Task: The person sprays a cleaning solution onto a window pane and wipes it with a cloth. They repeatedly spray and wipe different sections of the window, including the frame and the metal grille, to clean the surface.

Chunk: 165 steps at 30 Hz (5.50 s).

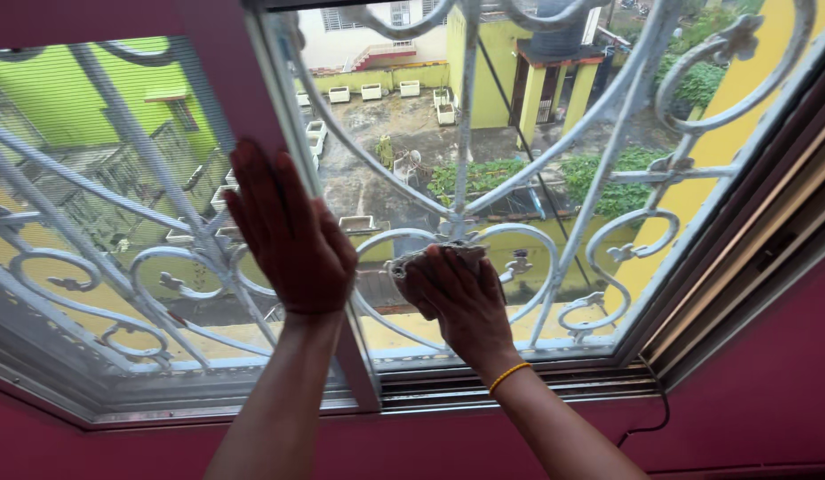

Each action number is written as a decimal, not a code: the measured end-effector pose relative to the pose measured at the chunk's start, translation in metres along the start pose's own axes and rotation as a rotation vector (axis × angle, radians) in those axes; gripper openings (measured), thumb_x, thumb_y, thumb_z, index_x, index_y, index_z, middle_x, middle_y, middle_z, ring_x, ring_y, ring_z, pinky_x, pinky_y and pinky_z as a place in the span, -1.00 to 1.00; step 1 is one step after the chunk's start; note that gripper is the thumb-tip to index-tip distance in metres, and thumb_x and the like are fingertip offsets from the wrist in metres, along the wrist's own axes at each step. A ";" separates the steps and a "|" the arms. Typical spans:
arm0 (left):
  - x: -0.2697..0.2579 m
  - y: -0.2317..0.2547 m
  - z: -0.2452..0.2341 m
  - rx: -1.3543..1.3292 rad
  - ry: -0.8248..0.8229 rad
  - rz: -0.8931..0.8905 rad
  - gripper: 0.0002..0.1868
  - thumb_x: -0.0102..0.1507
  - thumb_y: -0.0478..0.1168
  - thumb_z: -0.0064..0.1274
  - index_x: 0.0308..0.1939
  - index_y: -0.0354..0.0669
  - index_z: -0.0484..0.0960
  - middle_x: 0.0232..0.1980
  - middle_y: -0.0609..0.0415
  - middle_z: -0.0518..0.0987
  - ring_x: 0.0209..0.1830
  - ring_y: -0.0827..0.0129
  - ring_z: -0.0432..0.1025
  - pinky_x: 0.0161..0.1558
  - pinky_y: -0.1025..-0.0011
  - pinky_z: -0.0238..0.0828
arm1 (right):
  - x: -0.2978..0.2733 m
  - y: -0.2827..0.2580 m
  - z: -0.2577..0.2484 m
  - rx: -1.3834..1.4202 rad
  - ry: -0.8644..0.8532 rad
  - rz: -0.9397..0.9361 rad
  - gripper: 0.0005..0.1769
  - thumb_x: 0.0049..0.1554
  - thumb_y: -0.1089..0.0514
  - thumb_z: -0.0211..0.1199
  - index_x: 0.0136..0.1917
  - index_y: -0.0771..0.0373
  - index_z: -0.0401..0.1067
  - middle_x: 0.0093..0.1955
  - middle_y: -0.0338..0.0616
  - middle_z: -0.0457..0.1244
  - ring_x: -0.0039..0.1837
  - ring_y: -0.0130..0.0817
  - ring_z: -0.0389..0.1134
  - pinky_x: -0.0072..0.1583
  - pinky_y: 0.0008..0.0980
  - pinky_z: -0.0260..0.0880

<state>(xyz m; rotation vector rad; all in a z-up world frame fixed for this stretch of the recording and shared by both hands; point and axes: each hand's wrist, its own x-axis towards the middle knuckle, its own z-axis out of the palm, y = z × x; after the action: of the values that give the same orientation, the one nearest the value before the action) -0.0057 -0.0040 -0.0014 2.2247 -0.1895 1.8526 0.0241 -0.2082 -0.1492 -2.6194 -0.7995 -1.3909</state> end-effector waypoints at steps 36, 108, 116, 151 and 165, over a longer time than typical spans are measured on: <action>-0.062 -0.009 0.015 0.151 -0.035 -0.012 -0.42 0.60 -0.17 -0.40 0.66 -0.29 -0.07 0.68 -0.42 -0.05 0.76 -0.21 -0.11 0.66 -0.03 -0.27 | -0.149 0.139 0.065 0.292 0.150 1.272 -0.05 0.44 -0.28 -0.45 0.60 0.54 -0.73 0.69 0.45 -0.73 0.74 0.22 -0.71 0.65 0.00 -0.71; -0.058 -0.005 0.013 0.113 0.018 0.053 -0.43 0.55 -0.24 -0.32 0.61 -0.37 0.02 0.64 -0.47 0.06 0.70 -0.30 -0.02 0.65 -0.17 -0.19 | -0.025 0.176 -0.114 0.389 0.902 1.021 -0.65 0.47 0.16 -0.09 0.32 0.42 0.38 0.21 0.10 0.36 0.21 -0.21 0.41 0.23 -0.26 0.39; -0.031 0.012 -0.011 0.048 0.034 0.038 -0.37 0.47 -0.20 -0.06 0.56 -0.32 0.10 0.62 -0.37 0.13 0.68 -0.19 0.02 0.65 -0.15 -0.15 | -0.012 0.222 -0.172 0.395 0.896 0.791 -0.66 0.46 0.17 -0.06 0.37 0.41 0.34 0.24 0.13 0.35 0.23 -0.11 0.41 0.25 -0.20 0.40; 0.068 0.016 -0.075 -0.094 -0.100 0.134 -0.31 0.29 -0.01 -0.08 0.41 -0.36 0.30 0.56 -0.22 0.13 0.57 -0.12 -0.02 0.52 -0.14 -0.23 | 0.071 0.156 -0.161 1.067 0.241 1.158 -0.53 0.36 -0.08 -0.13 0.33 0.19 0.38 -0.07 -0.08 0.32 -0.14 -0.37 0.33 -0.13 -0.33 0.40; 0.080 0.021 -0.085 -0.097 0.004 0.100 -0.38 0.27 -0.04 -0.03 0.36 -0.23 0.38 0.39 -0.11 0.41 0.55 0.00 0.08 0.52 -0.16 -0.21 | 0.121 0.053 -0.119 1.538 -0.040 1.040 -0.55 0.34 -0.04 -0.13 0.37 0.13 0.35 -0.23 -0.09 0.28 -0.32 -0.31 0.29 -0.28 -0.29 0.39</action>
<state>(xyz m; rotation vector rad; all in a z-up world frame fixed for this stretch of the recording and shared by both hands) -0.0765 0.0021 0.0933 2.1827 -0.3880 1.8557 0.0150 -0.2393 0.0258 -1.3193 -0.1604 -0.1472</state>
